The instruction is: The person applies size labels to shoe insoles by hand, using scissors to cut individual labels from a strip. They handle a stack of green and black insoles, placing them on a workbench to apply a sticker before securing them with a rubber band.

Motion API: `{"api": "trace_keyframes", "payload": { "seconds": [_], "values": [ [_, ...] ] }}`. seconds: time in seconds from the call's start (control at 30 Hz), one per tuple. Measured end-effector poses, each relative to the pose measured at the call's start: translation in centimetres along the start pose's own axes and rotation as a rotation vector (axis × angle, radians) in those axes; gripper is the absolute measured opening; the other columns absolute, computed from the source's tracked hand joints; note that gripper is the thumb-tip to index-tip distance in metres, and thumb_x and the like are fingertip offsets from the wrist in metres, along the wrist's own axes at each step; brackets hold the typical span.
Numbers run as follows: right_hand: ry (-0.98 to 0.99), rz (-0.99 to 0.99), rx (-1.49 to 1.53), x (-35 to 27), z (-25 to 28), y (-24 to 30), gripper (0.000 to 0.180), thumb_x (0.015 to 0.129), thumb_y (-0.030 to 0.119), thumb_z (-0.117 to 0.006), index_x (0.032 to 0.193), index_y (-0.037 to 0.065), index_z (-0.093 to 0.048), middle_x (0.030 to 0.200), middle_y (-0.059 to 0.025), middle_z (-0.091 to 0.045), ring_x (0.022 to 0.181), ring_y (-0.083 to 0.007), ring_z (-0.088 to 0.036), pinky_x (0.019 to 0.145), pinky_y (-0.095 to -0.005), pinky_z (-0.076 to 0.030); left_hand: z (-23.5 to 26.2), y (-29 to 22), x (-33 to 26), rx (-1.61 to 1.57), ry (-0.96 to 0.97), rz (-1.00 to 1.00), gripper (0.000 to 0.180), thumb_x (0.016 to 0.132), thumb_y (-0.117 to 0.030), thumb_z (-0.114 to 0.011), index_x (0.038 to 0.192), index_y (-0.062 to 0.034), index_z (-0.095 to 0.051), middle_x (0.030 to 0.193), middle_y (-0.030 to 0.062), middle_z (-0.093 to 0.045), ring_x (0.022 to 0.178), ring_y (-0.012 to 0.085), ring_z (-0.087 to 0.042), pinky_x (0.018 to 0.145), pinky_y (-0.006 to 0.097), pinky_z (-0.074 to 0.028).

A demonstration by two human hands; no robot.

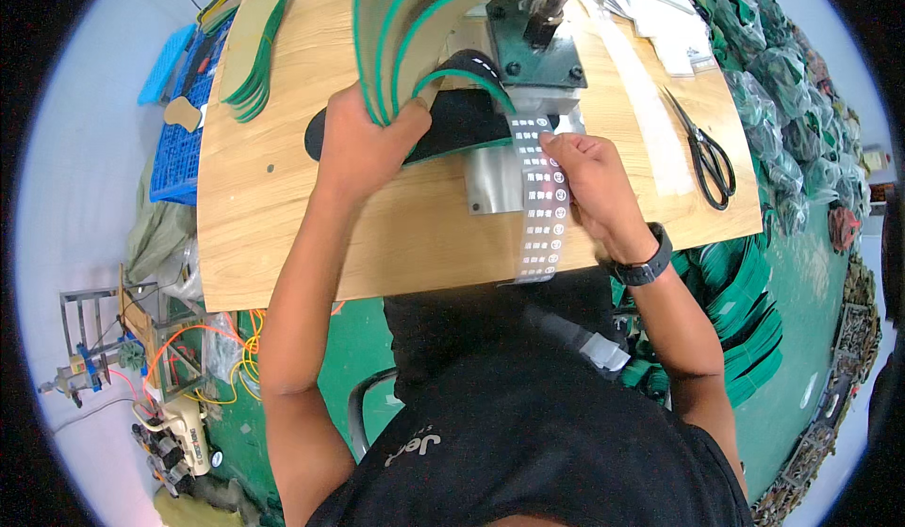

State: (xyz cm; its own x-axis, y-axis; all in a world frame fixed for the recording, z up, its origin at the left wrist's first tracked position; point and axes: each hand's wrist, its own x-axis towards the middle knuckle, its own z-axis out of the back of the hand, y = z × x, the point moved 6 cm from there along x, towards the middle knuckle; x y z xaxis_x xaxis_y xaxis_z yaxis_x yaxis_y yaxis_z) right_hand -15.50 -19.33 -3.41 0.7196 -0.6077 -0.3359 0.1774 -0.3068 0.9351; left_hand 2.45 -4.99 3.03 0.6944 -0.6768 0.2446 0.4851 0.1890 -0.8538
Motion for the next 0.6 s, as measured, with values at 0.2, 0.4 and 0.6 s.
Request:
{"api": "trace_keyframes", "payload": {
  "seconds": [0.2, 0.4, 0.6],
  "values": [
    [0.007, 0.026, -0.065, 0.3, 0.3, 0.6, 0.035, 0.093, 0.028, -0.053, 0.072, 0.001, -0.060, 0.057, -0.0024, -0.057, 0.043, -0.0066, -0.046, 0.039, -0.0208, -0.033, -2.4, -1.2, 0.4, 0.258, 0.196, -0.225, 0.050, 0.067, -0.022, -0.072, 0.111, -0.0041, -0.058, 0.093, 0.0186, -0.064, 0.085, 0.0331, -0.061, 0.078, 0.040, -0.048],
    [0.029, 0.045, 0.063, -0.6, 0.3, 1.2, 0.027, 0.093, 0.021, -0.051, 0.078, 0.000, -0.060, 0.061, -0.0021, -0.057, 0.043, -0.0072, -0.048, 0.037, -0.0208, -0.036, -3.2, -1.6, 0.2, 0.432, 0.244, -0.276, 0.062, 0.063, -0.022, -0.075, 0.119, -0.0058, -0.053, 0.096, 0.0197, -0.063, 0.094, 0.0386, -0.059, 0.083, 0.043, -0.046],
    [-0.114, 0.198, 0.262, -1.3, 3.7, 0.6, 0.018, 0.092, 0.013, -0.055, 0.089, -0.003, -0.061, 0.079, -0.0067, -0.063, 0.066, -0.0114, -0.060, 0.062, -0.0233, -0.051, -2.4, -2.0, -0.2, 0.366, 0.197, -0.220, 0.042, 0.068, -0.022, -0.069, 0.105, -0.0019, -0.061, 0.086, 0.0188, -0.063, 0.084, 0.0372, -0.059, 0.076, 0.043, -0.047]
  ]
}}
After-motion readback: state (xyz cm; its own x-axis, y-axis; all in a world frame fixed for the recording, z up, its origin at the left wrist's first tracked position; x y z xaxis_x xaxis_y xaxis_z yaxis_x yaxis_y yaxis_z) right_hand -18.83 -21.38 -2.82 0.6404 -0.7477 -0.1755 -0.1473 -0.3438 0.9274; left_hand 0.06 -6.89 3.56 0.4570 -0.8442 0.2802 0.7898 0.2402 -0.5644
